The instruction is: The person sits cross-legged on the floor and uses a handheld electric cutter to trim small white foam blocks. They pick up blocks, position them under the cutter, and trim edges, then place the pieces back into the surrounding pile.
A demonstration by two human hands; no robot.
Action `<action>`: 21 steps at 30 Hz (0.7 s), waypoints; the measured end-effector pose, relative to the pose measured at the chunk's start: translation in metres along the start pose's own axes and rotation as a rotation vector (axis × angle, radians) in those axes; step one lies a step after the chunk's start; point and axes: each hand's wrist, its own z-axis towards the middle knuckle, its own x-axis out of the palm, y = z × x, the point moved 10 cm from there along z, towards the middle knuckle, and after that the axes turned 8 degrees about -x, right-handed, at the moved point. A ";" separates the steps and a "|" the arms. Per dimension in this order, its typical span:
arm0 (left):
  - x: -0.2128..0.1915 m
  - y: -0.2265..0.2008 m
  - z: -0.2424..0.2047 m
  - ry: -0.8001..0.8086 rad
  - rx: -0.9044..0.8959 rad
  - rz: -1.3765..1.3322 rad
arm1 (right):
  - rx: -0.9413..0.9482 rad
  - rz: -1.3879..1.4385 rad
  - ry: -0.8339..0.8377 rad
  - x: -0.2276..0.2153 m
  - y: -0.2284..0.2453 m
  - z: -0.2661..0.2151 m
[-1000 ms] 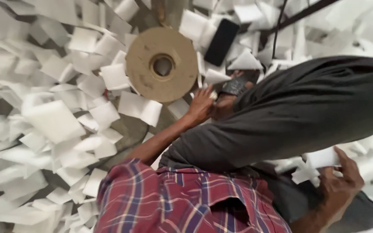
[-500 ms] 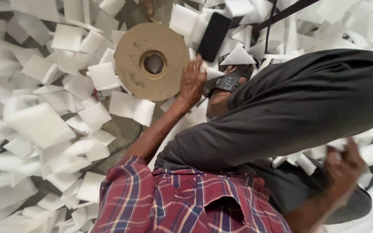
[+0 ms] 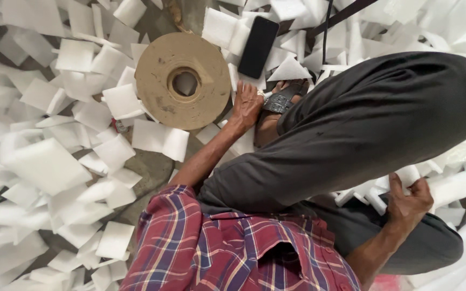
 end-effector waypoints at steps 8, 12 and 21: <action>-0.040 0.026 0.005 0.001 -0.222 -0.725 | -0.056 0.182 -0.250 -0.032 -0.030 0.003; -0.053 0.043 0.007 0.094 -0.389 -0.886 | -0.028 0.070 -0.205 -0.032 -0.082 -0.009; -0.054 0.018 -0.011 0.245 -0.384 -0.966 | -0.238 -0.051 -0.153 -0.017 -0.060 -0.015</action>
